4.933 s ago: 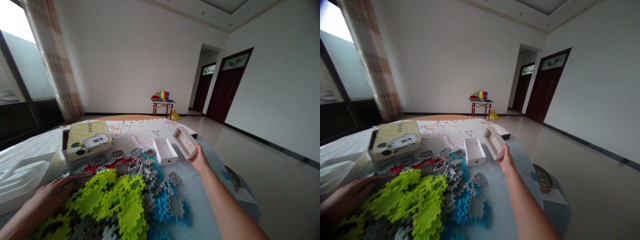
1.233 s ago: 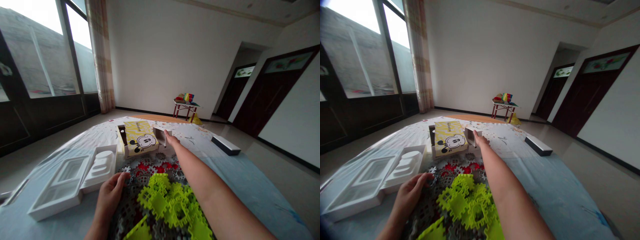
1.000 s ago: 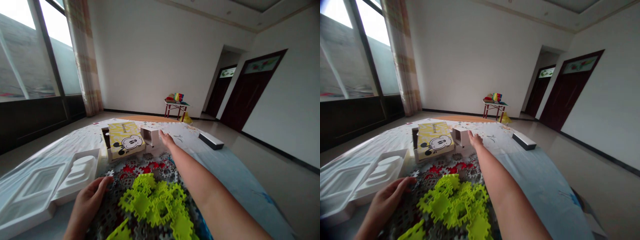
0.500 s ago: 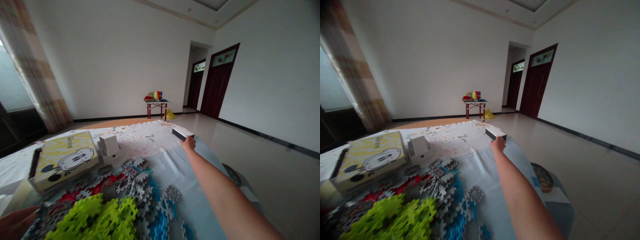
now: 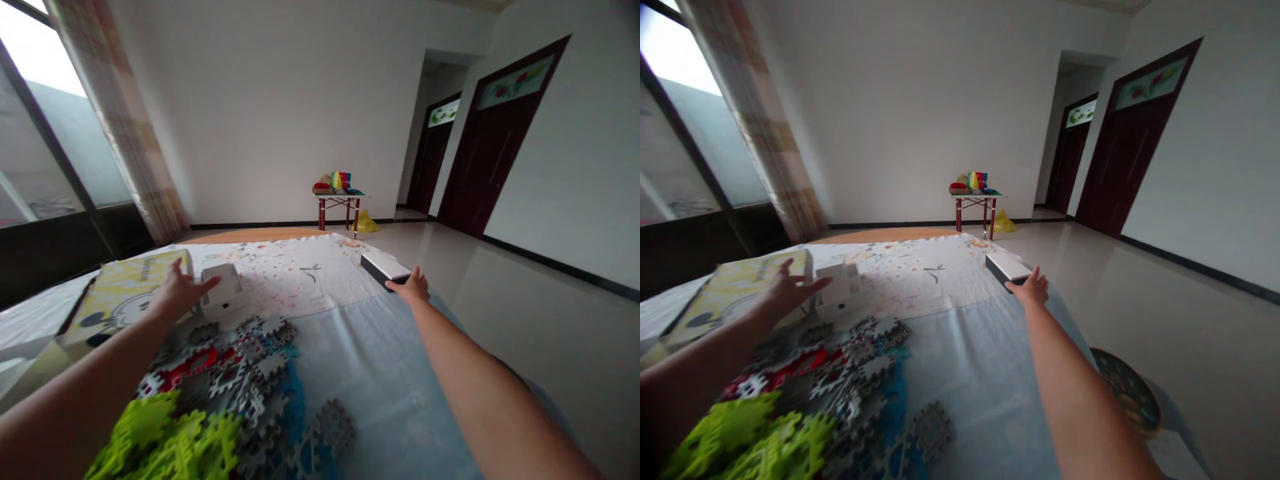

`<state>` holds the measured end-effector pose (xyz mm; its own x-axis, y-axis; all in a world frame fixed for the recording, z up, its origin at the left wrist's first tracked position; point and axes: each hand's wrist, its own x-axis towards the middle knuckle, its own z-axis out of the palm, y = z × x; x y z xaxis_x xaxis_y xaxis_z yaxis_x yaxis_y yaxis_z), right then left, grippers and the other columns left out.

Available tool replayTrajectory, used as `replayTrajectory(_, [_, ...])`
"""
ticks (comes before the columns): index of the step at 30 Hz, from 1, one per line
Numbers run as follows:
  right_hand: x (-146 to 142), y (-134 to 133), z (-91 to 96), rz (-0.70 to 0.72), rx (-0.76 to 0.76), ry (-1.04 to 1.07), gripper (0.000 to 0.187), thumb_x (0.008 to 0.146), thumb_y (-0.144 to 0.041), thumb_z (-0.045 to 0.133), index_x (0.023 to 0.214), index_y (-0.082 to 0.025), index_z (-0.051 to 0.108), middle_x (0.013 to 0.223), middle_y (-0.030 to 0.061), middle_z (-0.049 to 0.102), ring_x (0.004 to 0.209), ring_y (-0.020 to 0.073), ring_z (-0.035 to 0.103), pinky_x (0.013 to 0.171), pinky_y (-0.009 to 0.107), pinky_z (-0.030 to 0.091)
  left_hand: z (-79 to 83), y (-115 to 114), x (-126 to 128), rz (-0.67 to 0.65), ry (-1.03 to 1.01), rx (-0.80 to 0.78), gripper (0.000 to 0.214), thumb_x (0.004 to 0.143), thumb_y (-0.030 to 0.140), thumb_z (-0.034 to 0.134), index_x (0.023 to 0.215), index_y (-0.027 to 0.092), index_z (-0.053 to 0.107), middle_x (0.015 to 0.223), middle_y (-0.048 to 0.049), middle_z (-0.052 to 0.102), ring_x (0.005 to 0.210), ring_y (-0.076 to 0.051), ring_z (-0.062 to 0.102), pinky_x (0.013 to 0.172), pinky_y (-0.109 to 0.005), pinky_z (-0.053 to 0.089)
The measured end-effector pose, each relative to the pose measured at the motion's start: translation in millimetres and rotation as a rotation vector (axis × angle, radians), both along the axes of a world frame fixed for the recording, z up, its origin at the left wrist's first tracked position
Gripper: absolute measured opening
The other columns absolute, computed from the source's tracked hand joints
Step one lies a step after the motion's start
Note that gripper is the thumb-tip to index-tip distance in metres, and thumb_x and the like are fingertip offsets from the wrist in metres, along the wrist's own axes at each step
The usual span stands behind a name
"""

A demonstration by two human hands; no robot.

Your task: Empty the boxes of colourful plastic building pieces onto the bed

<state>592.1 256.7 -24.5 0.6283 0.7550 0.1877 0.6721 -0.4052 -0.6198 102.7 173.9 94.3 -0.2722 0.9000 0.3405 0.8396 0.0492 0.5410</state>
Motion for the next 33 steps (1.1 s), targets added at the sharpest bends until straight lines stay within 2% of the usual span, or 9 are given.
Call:
replayTrajectory(1, [2,3,-2.8,0.022,-0.004,0.003,0.108,0.053,-0.054,0.068,0.138,-0.016,0.011,0.138,0.0219,0.028,0.126,0.035,0.028,0.094,0.05,0.031,-1.6,9,3,0.054,0.023,0.005,0.1,0.071,0.064,0.048,0.138,0.002,0.007,0.126,-0.0223,0.041,0.115,-0.041,0.041,0.089,-0.049,0.037])
replayTrajectory(3, [4,7,-7.6,0.062,-0.005,0.004,0.104,0.054,-0.054,0.067,0.137,-0.016,0.016,0.132,0.0211,0.037,0.121,0.0336,0.036,0.092,0.047,0.035,-6.1,24,9,0.128,0.061,-0.006,0.102,0.061,0.066,0.056,0.138,0.01,0.018,0.131,-0.0229,0.037,0.115,-0.042,0.041,0.088,-0.049,0.038])
replayTrajectory(7, [2,5,-10.9,0.046,-0.011,-0.044,0.097,0.052,-0.057,0.065,0.132,-0.016,0.029,0.121,0.0207,0.047,0.114,0.0341,0.044,0.088,0.043,0.039,-13.9,33,16,0.223,0.215,-0.09,0.071,0.065,0.062,0.051,0.123,0.022,0.047,0.121,-0.0162,0.049,0.104,-0.034,0.053,0.082,-0.041,0.043])
replayTrajectory(13, [8,-17,-9.8,0.059,0.081,-0.086,0.094,0.052,-0.059,0.064,0.129,-0.013,0.036,0.117,0.0196,0.051,0.11,0.0332,0.047,0.089,0.04,0.038,-12.8,18,-5,0.391,0.179,-0.161,0.078,0.072,0.066,0.03,0.117,0.006,0.05,0.107,-0.0267,0.058,0.097,-0.04,0.056,0.069,-0.044,0.044])
replayTrajectory(22, [-8,-53,5.9,0.075,0.254,-0.063,0.092,0.048,-0.059,0.066,0.122,-0.008,0.046,0.108,0.0203,0.058,0.103,0.0364,0.051,0.086,0.043,0.039,-9.0,22,-10,0.34,0.14,-0.295,0.063,0.073,0.058,0.034,0.089,0.007,0.068,0.099,-0.029,0.064,0.094,-0.044,0.058,0.069,-0.049,0.042])
replayTrajectory(25, [-26,-63,21.1,0.106,0.338,-0.025,0.089,0.049,-0.059,0.067,0.12,-0.009,0.049,0.11,0.0202,0.057,0.104,0.0354,0.05,0.088,0.043,0.038,5.6,1,-14,0.271,0.15,-0.236,0.063,0.075,0.059,0.031,0.084,0.01,0.068,0.095,-0.0275,0.065,0.091,-0.043,0.058,0.068,-0.048,0.042])
replayTrajectory(28, [-56,-79,34.4,0.213,0.482,0.11,0.085,0.049,-0.058,0.068,0.118,-0.012,0.05,0.112,0.0168,0.056,0.103,0.0321,0.051,0.089,0.043,0.038,17.4,-38,-17,0.135,0.15,-0.155,0.057,0.078,0.057,0.029,0.075,0.015,0.067,0.081,-0.0166,0.068,0.081,-0.032,0.062,0.067,-0.037,0.043])
replayTrajectory(32, [-111,-111,47.0,0.392,0.598,0.357,0.082,0.053,-0.052,0.069,0.122,-0.015,0.045,0.113,0.0123,0.055,0.102,0.0275,0.052,0.089,0.04,0.039,7.7,-110,-11,-0.111,0.075,-0.118,0.053,0.081,0.056,0.027,0.068,0.019,0.062,0.061,-0.0018,0.064,0.054,-0.015,0.057,0.054,-0.024,0.041])
replayTrajectory(33, [-125,-120,50.1,0.42,0.606,0.421,0.081,0.054,-0.051,0.07,0.122,-0.016,0.045,0.112,0.0109,0.055,0.102,0.0269,0.051,0.09,0.04,0.038,1.7,-128,-8,-0.211,-0.045,-0.11,0.052,0.081,0.057,0.029,0.069,0.017,0.061,0.059,-0.001,0.062,0.049,-0.014,0.054,0.049,-0.023,0.04])
